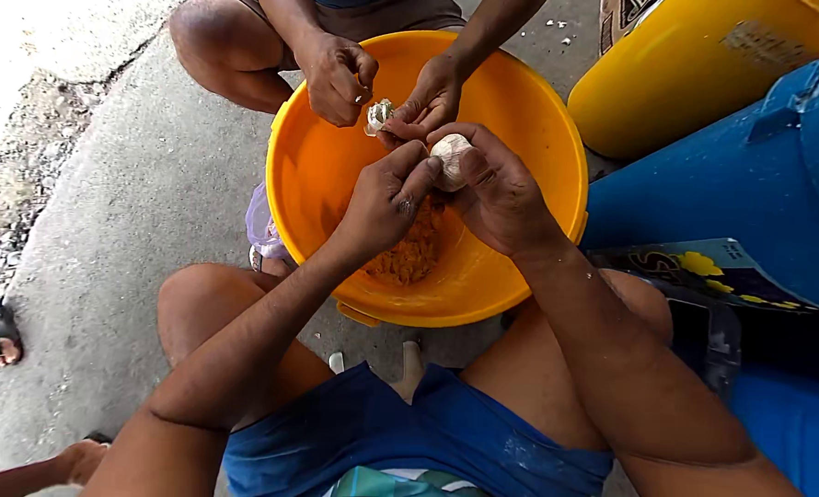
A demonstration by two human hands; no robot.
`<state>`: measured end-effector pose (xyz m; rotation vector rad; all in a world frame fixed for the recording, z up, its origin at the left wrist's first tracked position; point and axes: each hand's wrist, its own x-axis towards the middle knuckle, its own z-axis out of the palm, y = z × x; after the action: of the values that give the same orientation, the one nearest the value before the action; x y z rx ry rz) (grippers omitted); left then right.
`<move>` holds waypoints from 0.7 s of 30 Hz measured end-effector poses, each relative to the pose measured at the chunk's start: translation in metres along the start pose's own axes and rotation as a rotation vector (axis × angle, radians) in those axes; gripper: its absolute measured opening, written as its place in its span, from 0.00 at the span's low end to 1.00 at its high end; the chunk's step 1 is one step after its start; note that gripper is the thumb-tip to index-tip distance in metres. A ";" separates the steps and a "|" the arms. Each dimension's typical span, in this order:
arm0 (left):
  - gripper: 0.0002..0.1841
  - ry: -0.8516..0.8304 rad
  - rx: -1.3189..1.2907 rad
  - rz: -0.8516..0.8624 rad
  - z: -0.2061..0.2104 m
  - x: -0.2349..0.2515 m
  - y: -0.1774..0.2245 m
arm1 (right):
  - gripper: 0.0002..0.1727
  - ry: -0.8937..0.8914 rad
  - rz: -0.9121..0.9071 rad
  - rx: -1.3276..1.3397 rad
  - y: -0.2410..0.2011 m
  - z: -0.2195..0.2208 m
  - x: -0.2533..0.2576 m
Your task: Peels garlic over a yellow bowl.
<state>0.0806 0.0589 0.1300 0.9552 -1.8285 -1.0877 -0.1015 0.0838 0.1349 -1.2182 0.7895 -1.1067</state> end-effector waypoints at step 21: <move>0.10 -0.108 0.408 0.385 -0.047 -0.004 0.001 | 0.26 -0.111 -0.216 -0.137 -0.001 -0.011 0.001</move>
<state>0.1243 0.0476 0.1449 0.7282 -2.2596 -0.5497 -0.1117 0.0794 0.1340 -1.4948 0.6683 -1.1621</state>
